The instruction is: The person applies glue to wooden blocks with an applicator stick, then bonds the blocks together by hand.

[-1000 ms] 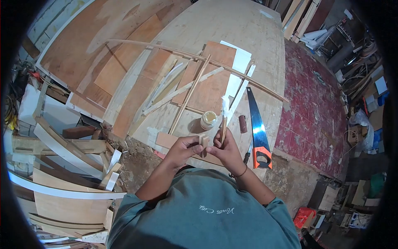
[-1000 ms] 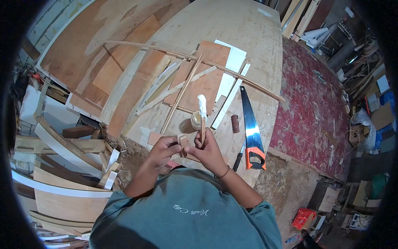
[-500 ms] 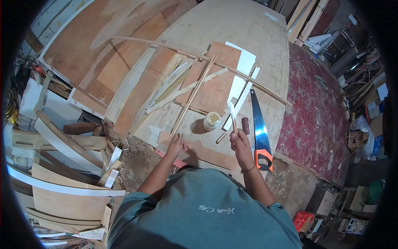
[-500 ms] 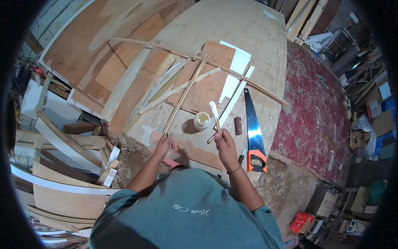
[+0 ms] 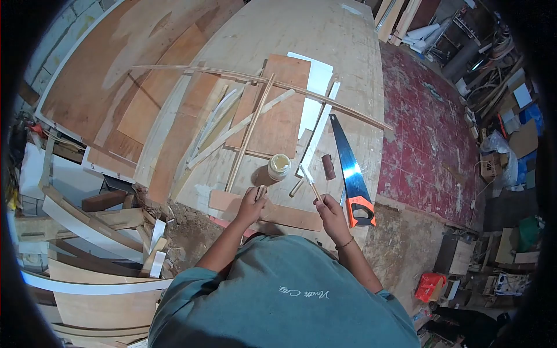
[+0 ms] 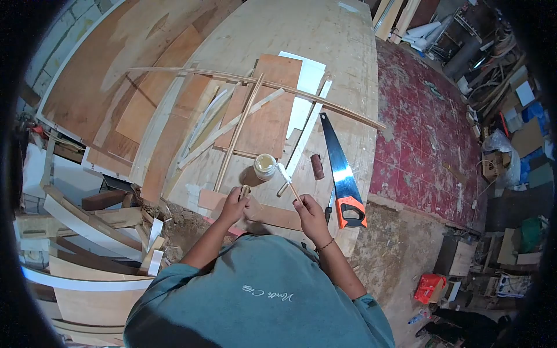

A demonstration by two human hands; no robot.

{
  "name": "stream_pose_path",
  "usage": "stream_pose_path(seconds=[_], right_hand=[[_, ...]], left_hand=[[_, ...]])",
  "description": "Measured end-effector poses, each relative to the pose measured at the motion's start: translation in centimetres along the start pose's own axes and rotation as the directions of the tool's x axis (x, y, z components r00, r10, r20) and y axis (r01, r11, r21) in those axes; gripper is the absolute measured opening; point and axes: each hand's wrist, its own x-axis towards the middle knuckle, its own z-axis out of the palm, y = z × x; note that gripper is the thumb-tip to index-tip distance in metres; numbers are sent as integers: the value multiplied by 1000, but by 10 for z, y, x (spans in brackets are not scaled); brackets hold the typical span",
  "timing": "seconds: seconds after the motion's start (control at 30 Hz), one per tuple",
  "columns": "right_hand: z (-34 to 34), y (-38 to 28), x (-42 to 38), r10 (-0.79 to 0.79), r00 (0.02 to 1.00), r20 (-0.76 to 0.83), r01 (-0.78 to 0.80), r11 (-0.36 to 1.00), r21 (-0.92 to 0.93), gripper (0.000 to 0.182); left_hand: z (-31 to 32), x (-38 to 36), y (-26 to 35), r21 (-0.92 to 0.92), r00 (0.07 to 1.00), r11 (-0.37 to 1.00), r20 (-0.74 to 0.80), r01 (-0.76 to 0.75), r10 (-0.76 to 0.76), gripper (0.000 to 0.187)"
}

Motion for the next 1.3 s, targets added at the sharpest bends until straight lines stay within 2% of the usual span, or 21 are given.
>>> stream_pose_path(seconds=[0.1, 0.13, 0.2, 0.27, 0.33, 0.4, 0.47, 0.57, 0.6, 0.67, 0.87, 0.9, 0.93, 0.97, 1.0, 1.03, 1.07, 1.13, 1.17, 1.23, 1.3], right_hand=[[1, 6, 4, -39, 999, 4, 39, 999, -21, 18], [2, 8, 5, -62, 998, 6, 62, 997, -40, 18], [3, 10, 11, -81, 997, 15, 82, 995, -61, 17], [5, 9, 15, -99, 995, 26, 101, 991, -84, 18], [7, -2, 20, -100, 995, -24, 88, 945, -315, 16], [10, -12, 30, -112, 994, -2, 102, 910, -401, 16], [11, -19, 46, -128, 992, 8, 116, 866, -486, 16], [20, -42, 74, -270, 951, 148, 282, 569, -772, 16], [26, -52, 85, -272, 950, 153, 287, 566, -773, 16], [37, -68, 107, -67, 984, 165, 177, 435, -883, 24], [71, -67, 165, 60, 966, 253, 233, 228, -945, 33], [74, -63, 156, -279, 932, 230, 283, 168, -944, 28], [72, -67, 146, -285, 929, 236, 291, 169, -942, 28], [65, -73, 135, -514, 825, 236, 420, 277, -865, 27], [60, -76, 126, -715, 676, 179, 557, 337, -759, 26], [58, -58, 114, -630, 771, 94, 542, 570, -618, 26], [56, -36, 102, -514, 857, 38, 477, 764, -434, 25], [53, -16, 86, -109, 950, 293, 157, 977, -145, 28], [53, -27, 74, -109, 952, 287, 153, 978, -139, 28], [54, -66, 46, -26, 907, 420, -77, 971, 226, 30], [48, -57, 46, -44, 919, 392, -68, 961, 266, 31]], left_hand=[[-5, 0, 8, 265, 960, 924, 13, -274, 281, 22], [-6, -2, 19, 267, 960, 925, 9, -272, 280, 22], [-8, -8, 36, 86, 989, 986, 30, 144, -147, 24], [-12, -8, 21, 124, 992, 985, 8, 121, -123, 27], [-13, -8, -9, 161, 995, 982, -17, 104, -102, 29], [-11, -11, -25, 645, 977, 760, -101, -77, 186, 40], [-8, -19, -17, 695, 994, 718, -48, -35, 95, 47], [-3, -22, -12, 770, 1000, 638, 21, -26, 16, 59], [-2, -23, -14, 796, 999, 604, 42, -51, 28, 64], [-2, -26, -6, 784, 997, 617, 41, -69, 59, 67], [5, -21, -40, 827, 970, 535, 48, -173, 239, 74], [3, -18, -41, 815, 982, 562, 41, -138, 182, 74], [0, -15, -35, 803, 992, 587, 35, -102, 124, 73], [-2, -16, -29, 806, 992, 584, 30, -98, 125, 73], [-8, -18, -3, 574, 998, 818, -14, -46, 66, 70], [-13, -21, 25, 276, 999, 961, -32, 11, -2, 68], [-18, -22, 52, 278, 1000, 960, -31, 6, 3, 68], [-27, -25, 105, 236, 969, 940, 59, -246, 239, 68], [-29, -24, 125, 297, 958, 911, 101, -286, 268, 72], [-25, -17, 151, 261, 976, 945, 135, -199, 169, 76], [-25, -14, 172, 230, 980, 966, 184, -115, 72, 80]])
